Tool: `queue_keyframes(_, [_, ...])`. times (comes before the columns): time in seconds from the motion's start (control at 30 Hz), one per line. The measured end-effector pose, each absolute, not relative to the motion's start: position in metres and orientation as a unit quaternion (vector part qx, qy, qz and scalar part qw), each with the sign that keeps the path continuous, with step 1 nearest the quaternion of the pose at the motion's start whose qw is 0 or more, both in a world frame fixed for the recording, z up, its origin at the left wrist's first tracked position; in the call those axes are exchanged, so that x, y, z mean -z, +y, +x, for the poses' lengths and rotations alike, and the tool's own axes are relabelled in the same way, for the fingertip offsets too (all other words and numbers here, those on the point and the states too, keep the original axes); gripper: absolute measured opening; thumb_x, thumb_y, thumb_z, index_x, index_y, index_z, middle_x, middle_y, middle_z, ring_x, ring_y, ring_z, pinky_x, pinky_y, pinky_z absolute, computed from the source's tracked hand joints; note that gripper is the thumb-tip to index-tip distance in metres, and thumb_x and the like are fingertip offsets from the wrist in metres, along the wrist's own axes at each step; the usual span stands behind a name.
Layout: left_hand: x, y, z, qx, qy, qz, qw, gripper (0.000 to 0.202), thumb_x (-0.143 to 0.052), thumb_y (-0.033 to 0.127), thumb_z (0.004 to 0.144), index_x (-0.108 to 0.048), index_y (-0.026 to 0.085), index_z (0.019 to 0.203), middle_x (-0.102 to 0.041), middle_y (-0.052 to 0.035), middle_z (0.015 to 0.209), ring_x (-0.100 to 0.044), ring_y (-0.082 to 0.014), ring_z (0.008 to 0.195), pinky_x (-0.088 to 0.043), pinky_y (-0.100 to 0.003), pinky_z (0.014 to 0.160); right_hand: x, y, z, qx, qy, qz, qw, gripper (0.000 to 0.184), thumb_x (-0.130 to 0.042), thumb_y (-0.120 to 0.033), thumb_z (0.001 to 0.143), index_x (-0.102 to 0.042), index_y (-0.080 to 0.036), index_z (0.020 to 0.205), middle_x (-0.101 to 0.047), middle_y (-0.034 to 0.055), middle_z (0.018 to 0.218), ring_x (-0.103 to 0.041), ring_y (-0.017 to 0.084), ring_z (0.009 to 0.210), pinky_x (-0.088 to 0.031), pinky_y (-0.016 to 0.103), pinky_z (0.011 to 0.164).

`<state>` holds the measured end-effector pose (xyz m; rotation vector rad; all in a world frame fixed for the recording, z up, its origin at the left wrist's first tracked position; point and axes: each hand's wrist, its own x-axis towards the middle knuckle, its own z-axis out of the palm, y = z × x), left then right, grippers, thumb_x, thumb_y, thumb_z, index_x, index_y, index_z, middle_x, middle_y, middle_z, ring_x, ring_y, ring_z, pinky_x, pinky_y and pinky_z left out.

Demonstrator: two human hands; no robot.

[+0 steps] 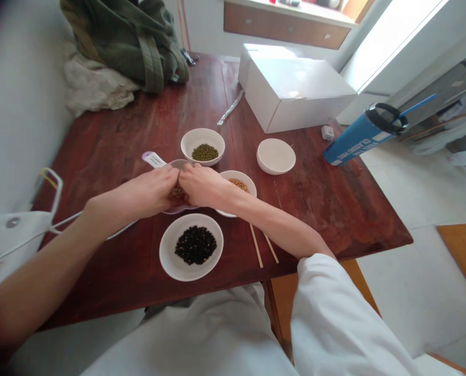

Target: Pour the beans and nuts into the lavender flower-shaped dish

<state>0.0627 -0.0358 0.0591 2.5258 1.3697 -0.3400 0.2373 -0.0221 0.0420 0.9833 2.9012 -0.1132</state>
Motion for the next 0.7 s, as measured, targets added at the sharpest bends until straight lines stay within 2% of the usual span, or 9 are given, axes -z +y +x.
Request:
queue_keyframes(0.1, [-0.061,-0.036,0.06,0.125,0.476,0.863,0.115,0.023,-0.066,0.019,0.101,-0.067,0.006,0.12,-0.072,-0.019,0.123,-0.07,-0.0306,0.116,-0.055,-0.038,0.104,-0.042,-0.019,0.236,0.056,0.944,0.323,0.041,0.019,-0.056,-0.011,0.106,-0.073,-0.006,0.112,-0.076,0.0193,0.119,-0.072,0.027,0.113,-0.055,0.04,0.106])
queue_keyframes(0.17, [-0.062,-0.037,0.059,0.128,0.472,0.864,0.117,0.021,-0.066,0.014,0.099,-0.067,0.008,0.119,-0.072,-0.0183,0.125,-0.071,-0.0297,0.12,-0.055,-0.036,0.105,-0.044,-0.018,0.237,0.066,0.949,0.305,0.047,0.014,-0.063,-0.013,0.103,-0.074,-0.007,0.11,-0.077,0.0175,0.117,-0.071,0.028,0.114,-0.054,0.041,0.108])
queue_keyframes(0.3, [-0.065,-0.039,0.061,0.141,0.484,0.854,0.126,0.03,-0.075,0.026,0.098,-0.067,0.008,0.12,-0.071,-0.0197,0.129,-0.071,-0.031,0.122,-0.055,-0.037,0.108,-0.049,-0.02,0.24,0.065,0.952,0.295,0.044,0.02,-0.079,-0.023,0.094,-0.075,-0.009,0.108,-0.077,0.0154,0.116,-0.071,0.028,0.108,-0.057,0.042,0.106])
queue_keyframes(0.37, [-0.066,-0.039,0.062,0.141,0.492,0.851,0.12,0.031,-0.075,0.027,0.098,-0.066,0.008,0.121,-0.071,-0.0203,0.13,-0.072,-0.0313,0.122,-0.055,-0.037,0.107,-0.049,-0.021,0.24,0.06,0.951,0.301,0.043,0.021,-0.078,-0.023,0.095,-0.074,-0.008,0.109,-0.076,0.0173,0.119,-0.071,0.029,0.11,-0.057,0.043,0.107])
queue_keyframes(0.47, [-0.067,-0.039,0.061,0.143,0.5,0.847,0.116,0.023,-0.067,0.018,0.101,-0.066,0.009,0.121,-0.072,-0.02,0.128,-0.074,-0.0302,0.119,-0.057,-0.037,0.103,-0.047,-0.02,0.239,0.045,0.956,0.287,0.049,0.014,-0.068,-0.015,0.1,-0.075,-0.006,0.11,-0.077,0.0187,0.118,-0.071,0.029,0.114,-0.055,0.045,0.112])
queue_keyframes(0.53, [-0.069,-0.041,0.061,0.146,0.502,0.844,0.118,0.022,-0.066,0.014,0.099,-0.067,0.009,0.121,-0.073,-0.0195,0.128,-0.074,-0.0301,0.119,-0.057,-0.037,0.102,-0.046,-0.019,0.241,0.039,0.96,0.274,0.049,0.014,-0.067,-0.015,0.101,-0.075,-0.007,0.11,-0.077,0.0177,0.117,-0.071,0.029,0.114,-0.055,0.045,0.112])
queue_keyframes(0.7, [-0.076,-0.046,0.063,0.165,0.509,0.836,0.124,0.038,-0.085,0.021,0.089,-0.068,0.011,0.122,-0.073,-0.0193,0.134,-0.074,-0.0327,0.124,-0.059,-0.038,0.103,-0.043,-0.018,0.248,0.041,0.963,0.263,0.041,0.022,-0.076,-0.02,0.097,-0.074,-0.008,0.114,-0.078,0.0174,0.121,-0.07,0.031,0.119,-0.056,0.045,0.112])
